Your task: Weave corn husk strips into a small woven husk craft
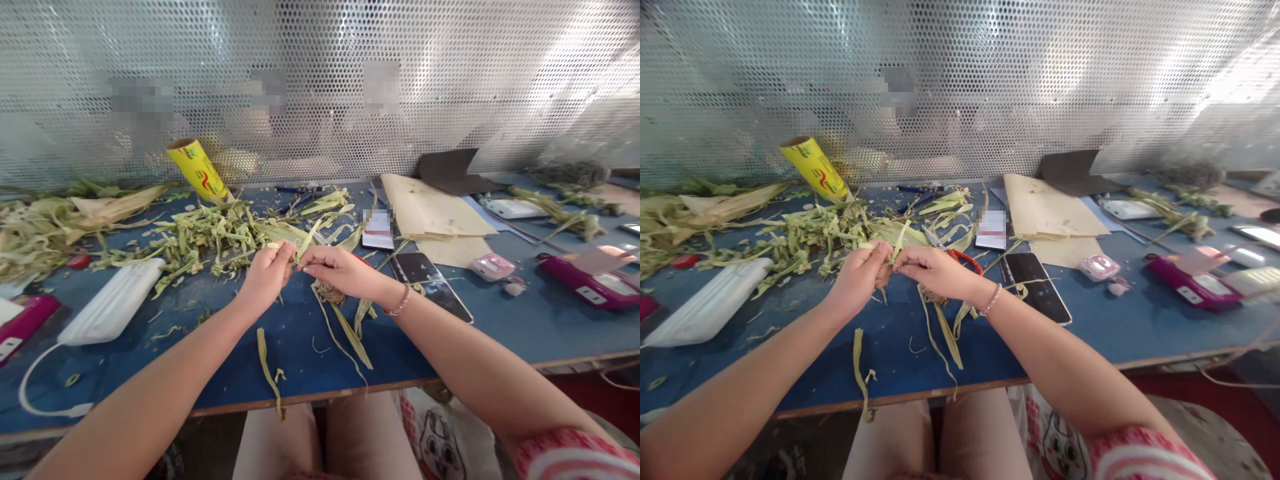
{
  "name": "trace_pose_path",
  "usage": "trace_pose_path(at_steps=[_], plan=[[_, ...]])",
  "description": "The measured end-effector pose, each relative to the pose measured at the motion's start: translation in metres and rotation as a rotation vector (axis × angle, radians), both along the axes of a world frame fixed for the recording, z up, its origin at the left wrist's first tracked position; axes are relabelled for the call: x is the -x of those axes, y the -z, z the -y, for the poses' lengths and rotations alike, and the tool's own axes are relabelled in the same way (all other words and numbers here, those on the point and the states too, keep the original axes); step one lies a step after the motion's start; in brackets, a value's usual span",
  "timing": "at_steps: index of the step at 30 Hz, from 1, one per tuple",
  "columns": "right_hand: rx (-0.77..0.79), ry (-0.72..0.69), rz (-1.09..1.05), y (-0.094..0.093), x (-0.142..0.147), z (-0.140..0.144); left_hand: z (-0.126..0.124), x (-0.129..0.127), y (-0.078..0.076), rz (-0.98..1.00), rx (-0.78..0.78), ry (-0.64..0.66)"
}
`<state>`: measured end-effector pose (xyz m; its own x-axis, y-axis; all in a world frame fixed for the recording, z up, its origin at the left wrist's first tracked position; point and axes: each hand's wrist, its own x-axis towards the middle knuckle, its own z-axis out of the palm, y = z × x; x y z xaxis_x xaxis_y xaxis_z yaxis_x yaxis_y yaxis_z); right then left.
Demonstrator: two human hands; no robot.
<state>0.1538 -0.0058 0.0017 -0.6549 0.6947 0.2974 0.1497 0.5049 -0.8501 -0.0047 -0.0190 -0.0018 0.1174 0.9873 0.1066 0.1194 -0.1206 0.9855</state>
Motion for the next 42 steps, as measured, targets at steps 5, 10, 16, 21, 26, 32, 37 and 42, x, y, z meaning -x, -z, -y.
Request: trace_pose_path(at_steps=[5,10,16,21,26,32,37,42], plan=[[-0.002,0.007,-0.005,0.000,0.000,-0.001,0.000,-0.002,0.003,0.030,-0.007,0.001],[-0.001,0.069,-0.004,0.001,0.003,-0.001,-0.003,-0.001,0.001,0.035,-0.012,-0.030],[-0.051,0.278,0.006,0.000,0.004,0.000,-0.004,0.002,-0.002,0.102,0.011,0.005],[-0.069,0.326,-0.088,0.004,0.007,-0.001,-0.002,0.001,0.002,0.143,0.004,0.137],[-0.070,0.380,-0.132,0.005,0.009,-0.001,-0.001,0.001,0.003,0.035,-0.028,0.146],[-0.044,0.392,-0.148,0.007,0.010,0.003,0.004,0.000,0.000,-0.074,0.003,0.143],[-0.084,0.444,-0.163,0.006,0.011,0.006,0.007,-0.003,-0.002,-0.022,0.006,0.188],[-0.071,0.459,-0.238,0.006,0.014,0.004,0.008,-0.006,-0.005,-0.037,-0.011,0.176]])
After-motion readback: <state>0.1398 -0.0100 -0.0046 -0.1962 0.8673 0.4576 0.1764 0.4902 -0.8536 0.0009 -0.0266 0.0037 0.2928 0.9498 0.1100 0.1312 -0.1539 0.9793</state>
